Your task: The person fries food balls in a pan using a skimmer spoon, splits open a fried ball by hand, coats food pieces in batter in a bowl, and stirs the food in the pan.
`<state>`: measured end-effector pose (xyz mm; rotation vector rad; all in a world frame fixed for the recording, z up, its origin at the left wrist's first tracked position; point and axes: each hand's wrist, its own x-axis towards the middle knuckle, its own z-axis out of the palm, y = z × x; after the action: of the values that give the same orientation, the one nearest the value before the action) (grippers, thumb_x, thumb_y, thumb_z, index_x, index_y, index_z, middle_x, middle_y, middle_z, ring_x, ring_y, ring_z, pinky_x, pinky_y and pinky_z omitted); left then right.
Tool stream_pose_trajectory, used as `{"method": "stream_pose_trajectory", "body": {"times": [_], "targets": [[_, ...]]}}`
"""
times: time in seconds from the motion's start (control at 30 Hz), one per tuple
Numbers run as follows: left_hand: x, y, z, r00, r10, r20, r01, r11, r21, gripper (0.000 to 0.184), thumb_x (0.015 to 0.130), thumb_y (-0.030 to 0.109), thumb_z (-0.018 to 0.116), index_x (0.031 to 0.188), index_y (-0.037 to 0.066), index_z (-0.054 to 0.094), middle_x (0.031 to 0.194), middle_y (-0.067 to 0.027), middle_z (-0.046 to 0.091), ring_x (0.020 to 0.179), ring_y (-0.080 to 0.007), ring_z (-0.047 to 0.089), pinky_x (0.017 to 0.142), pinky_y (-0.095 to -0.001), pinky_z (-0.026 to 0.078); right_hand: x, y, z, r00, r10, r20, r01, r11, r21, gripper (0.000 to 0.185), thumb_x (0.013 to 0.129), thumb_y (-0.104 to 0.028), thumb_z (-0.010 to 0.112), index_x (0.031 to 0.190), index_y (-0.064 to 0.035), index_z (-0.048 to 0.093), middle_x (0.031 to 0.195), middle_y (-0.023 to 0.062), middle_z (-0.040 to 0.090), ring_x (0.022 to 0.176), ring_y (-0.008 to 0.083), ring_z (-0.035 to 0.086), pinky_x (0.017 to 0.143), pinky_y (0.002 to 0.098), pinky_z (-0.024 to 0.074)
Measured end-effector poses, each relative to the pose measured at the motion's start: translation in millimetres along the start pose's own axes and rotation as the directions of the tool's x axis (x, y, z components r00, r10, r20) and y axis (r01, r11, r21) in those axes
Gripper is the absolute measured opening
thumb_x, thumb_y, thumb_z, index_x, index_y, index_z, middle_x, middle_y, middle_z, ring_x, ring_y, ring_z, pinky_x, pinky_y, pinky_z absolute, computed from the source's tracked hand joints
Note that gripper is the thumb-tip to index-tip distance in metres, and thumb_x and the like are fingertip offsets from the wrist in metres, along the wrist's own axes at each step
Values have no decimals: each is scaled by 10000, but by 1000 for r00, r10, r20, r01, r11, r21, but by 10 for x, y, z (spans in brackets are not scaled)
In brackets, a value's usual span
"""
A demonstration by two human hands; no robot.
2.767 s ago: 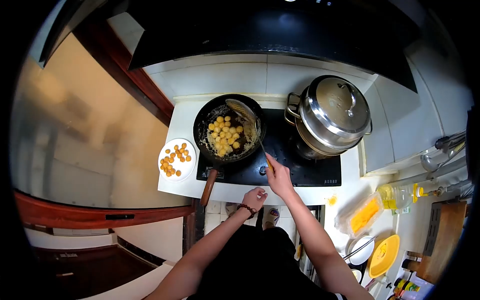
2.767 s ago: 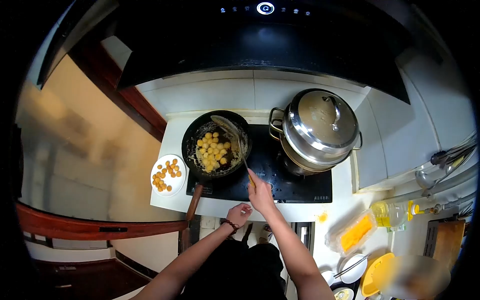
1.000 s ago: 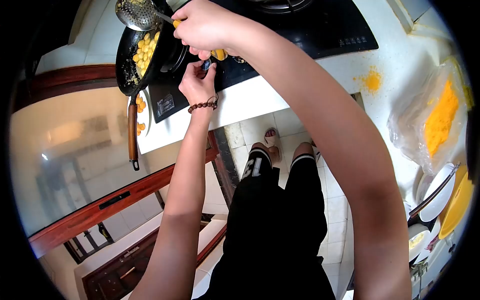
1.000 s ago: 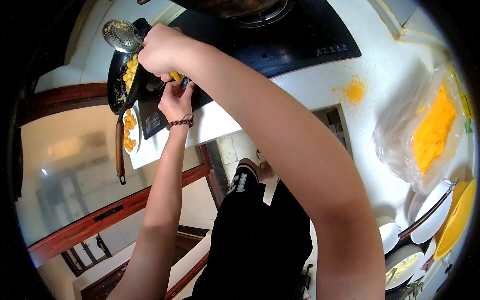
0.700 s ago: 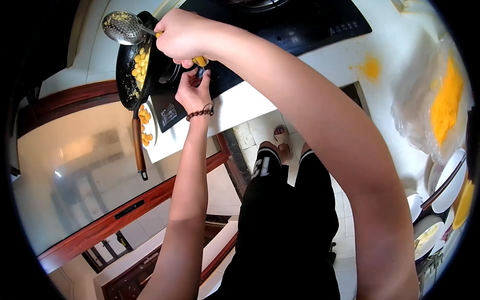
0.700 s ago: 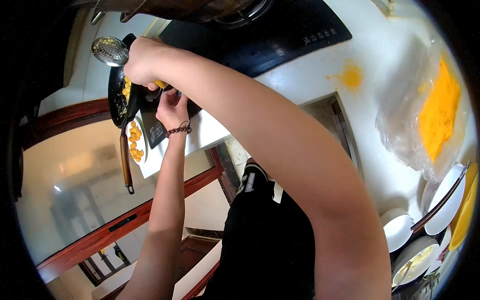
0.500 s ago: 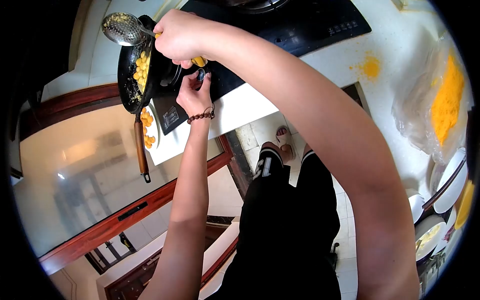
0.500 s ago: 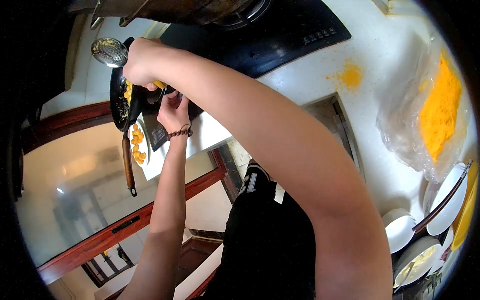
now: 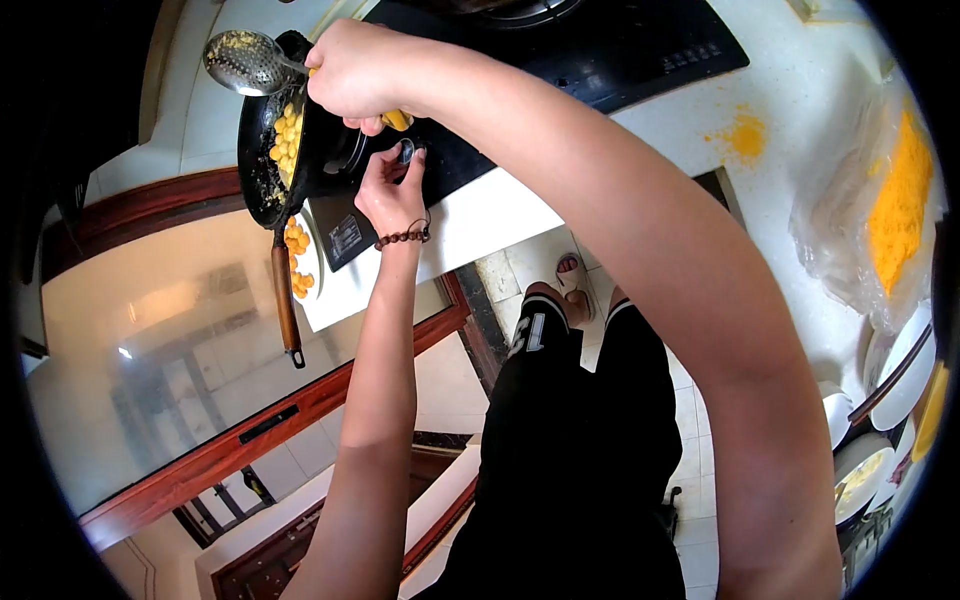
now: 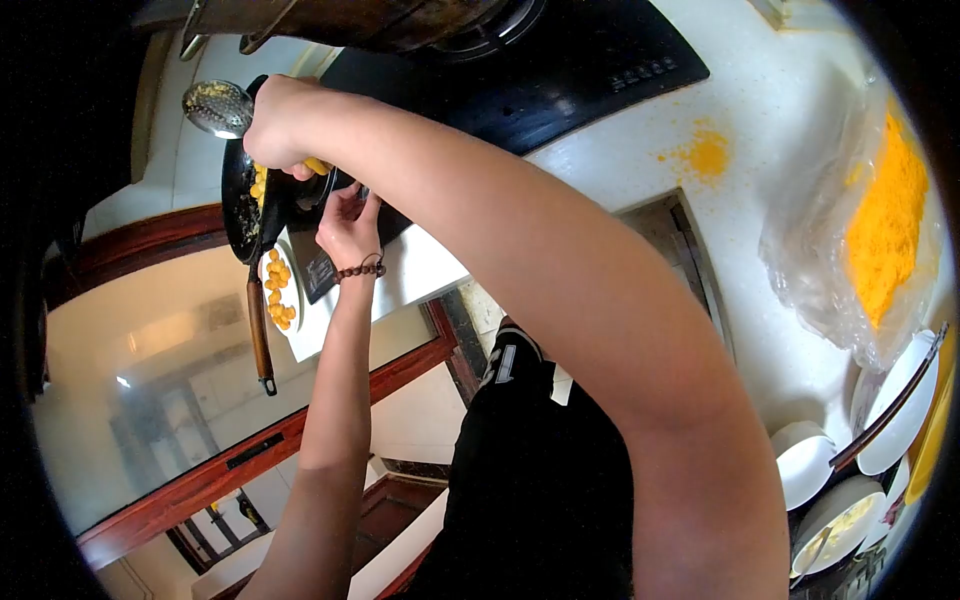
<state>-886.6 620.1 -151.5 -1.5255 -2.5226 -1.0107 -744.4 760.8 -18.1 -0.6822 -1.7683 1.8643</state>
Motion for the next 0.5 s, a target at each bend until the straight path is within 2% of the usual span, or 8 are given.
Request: {"method": "stream_pose_trajectory", "body": {"times": [0.13, 0.3, 0.43, 0.5], "targets": [[3, -18, -12, 1000, 16, 5, -16, 1000, -16, 276, 807, 137, 836, 983, -33, 709, 797, -109, 733, 721, -127, 690, 720, -264, 534, -1, 13, 5, 1000, -29, 5, 29, 999, -23, 564, 838, -3, 479, 1397, 14, 545, 655, 122, 620, 448, 172, 572, 438, 307, 503], [18, -121, 26, 1000, 28, 8, -27, 992, -120, 276, 803, 130, 838, 984, -33, 709, 790, -104, 730, 708, -117, 680, 712, -255, 530, 52, 57, 43, 1000, -12, 14, 12, 1000, -24, 562, 836, 0, 488, 1395, 16, 549, 662, 124, 620, 470, 164, 574, 432, 298, 494], [30, -124, 7, 999, 19, 25, -16, 993, -118, 276, 803, 129, 838, 984, -34, 708, 783, -100, 730, 698, -110, 675, 706, -251, 530, -2, 53, 29, 1000, -9, 24, 9, 1000, 16, 567, 834, 6, 496, 1399, 18, 545, 667, 123, 618, 479, 165, 570, 427, 295, 490], [22, -84, -20, 999, 29, 31, -28, 999, -39, 276, 804, 130, 838, 987, -32, 709, 776, -96, 728, 689, -109, 673, 701, -253, 531, -2, 41, 36, 1000, 0, 26, 0, 1000, 26, 565, 837, 10, 502, 1400, 19, 544, 677, 127, 619, 479, 166, 565, 421, 297, 487]]}}
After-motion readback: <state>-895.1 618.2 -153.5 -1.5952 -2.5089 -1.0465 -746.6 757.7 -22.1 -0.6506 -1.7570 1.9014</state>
